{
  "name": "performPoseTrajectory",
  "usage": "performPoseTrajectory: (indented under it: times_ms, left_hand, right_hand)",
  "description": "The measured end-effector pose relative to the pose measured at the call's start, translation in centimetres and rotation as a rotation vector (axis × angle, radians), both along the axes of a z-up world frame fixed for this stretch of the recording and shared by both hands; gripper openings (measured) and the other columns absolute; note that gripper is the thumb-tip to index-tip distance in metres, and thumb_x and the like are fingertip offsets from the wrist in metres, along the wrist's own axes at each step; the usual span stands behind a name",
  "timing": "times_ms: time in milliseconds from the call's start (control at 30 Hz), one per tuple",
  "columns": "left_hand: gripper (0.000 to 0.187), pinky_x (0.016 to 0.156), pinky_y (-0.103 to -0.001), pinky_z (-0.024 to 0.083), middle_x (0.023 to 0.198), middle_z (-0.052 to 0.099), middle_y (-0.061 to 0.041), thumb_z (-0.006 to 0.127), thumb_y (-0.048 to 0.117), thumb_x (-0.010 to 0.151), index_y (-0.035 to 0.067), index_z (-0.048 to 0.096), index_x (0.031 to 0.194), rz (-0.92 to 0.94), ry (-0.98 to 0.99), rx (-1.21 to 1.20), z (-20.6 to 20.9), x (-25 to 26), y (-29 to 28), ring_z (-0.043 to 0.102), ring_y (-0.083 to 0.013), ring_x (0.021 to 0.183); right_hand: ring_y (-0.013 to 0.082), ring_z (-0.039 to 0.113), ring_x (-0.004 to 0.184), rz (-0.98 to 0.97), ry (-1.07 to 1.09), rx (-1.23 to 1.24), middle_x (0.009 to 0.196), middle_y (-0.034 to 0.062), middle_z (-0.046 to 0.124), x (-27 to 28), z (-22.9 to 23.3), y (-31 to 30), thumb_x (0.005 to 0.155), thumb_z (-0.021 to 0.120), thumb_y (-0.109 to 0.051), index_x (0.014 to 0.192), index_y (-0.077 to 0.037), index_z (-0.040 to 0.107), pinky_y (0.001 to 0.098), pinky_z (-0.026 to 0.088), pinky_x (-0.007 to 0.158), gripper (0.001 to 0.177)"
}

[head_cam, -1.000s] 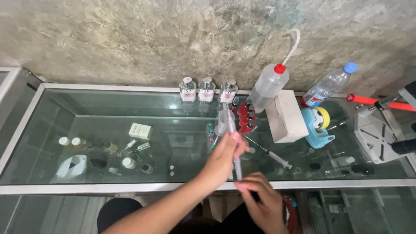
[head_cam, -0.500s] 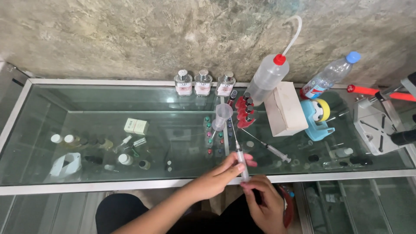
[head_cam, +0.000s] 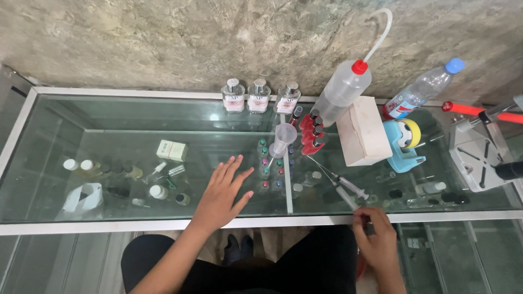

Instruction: The person draws liquid from a large bottle into a syringe and transfers it into a plastic container and smaller perfume bottles by hand.

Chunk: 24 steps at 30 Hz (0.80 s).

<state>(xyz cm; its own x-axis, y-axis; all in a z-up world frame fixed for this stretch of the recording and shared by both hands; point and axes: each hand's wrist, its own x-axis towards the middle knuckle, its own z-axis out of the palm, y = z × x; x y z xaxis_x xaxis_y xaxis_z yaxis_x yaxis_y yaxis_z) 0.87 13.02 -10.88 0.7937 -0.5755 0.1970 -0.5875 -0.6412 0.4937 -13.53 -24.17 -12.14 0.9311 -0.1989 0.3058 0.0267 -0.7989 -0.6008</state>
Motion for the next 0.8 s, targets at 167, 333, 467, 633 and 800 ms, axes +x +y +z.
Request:
performPoseTrajectory:
  times_ms: [167,333,467,633,800]
  left_hand:
    - [0.052,0.124,-0.053,0.016,0.162,0.032,-0.018,0.047,0.039,0.105,0.010,0.049,0.148,0.006,0.014,-0.021,0.2,0.1,0.1,0.024,-0.0344,0.153]
    - [0.052,0.124,-0.053,0.017,0.161,0.035,-0.018,0.047,0.040,0.105,0.010,0.050,0.147,0.012,-0.006,-0.034,0.2,0.0,0.1,0.026,-0.0350,0.153]
    - [0.051,0.123,-0.053,0.018,0.161,0.035,-0.017,0.048,0.040,0.104,0.010,0.051,0.146,0.017,0.000,-0.039,0.2,0.0,0.1,0.026,-0.0347,0.153]
    - [0.051,0.123,-0.054,0.018,0.160,0.037,-0.018,0.048,0.040,0.104,0.010,0.052,0.145,0.027,0.001,-0.049,0.3,0.0,0.0,0.026,-0.0347,0.152]
    - [0.050,0.123,-0.053,0.017,0.160,0.037,-0.017,0.049,0.039,0.104,0.010,0.053,0.144,0.022,0.033,-0.055,0.6,-0.1,0.1,0.026,-0.0342,0.152]
  right_hand:
    - [0.0263,0.063,0.102,0.091,-0.050,-0.175,0.107,0.0108,0.067,1.7,-0.1,-1.4,0.091,0.068,-0.006,0.106,-0.006,0.071,0.0381,0.051,0.091,0.015]
    - [0.0290,0.062,0.111,0.043,-0.065,-0.274,0.118,0.0131,0.062,2.1,0.3,-1.3,0.090,0.072,-0.005,0.107,-0.006,0.074,0.0436,0.051,0.100,0.017]
    - [0.0295,0.061,0.111,0.019,-0.125,-0.263,0.117,0.0141,0.062,2.1,1.3,0.1,0.089,0.073,0.001,0.109,-0.002,0.072,0.0425,0.053,0.097,0.020]
    - [0.0288,0.061,0.107,0.082,-0.272,-0.227,0.116,0.0148,0.065,3.7,1.1,3.4,0.092,0.069,0.000,0.112,-0.002,0.069,0.0390,0.051,0.093,0.019]
    - [0.0271,0.064,0.117,0.436,-0.104,-0.031,0.125,0.0098,0.065,7.6,-0.2,7.8,0.096,0.062,-0.005,0.122,-0.009,0.062,0.0411,0.053,0.099,0.026]
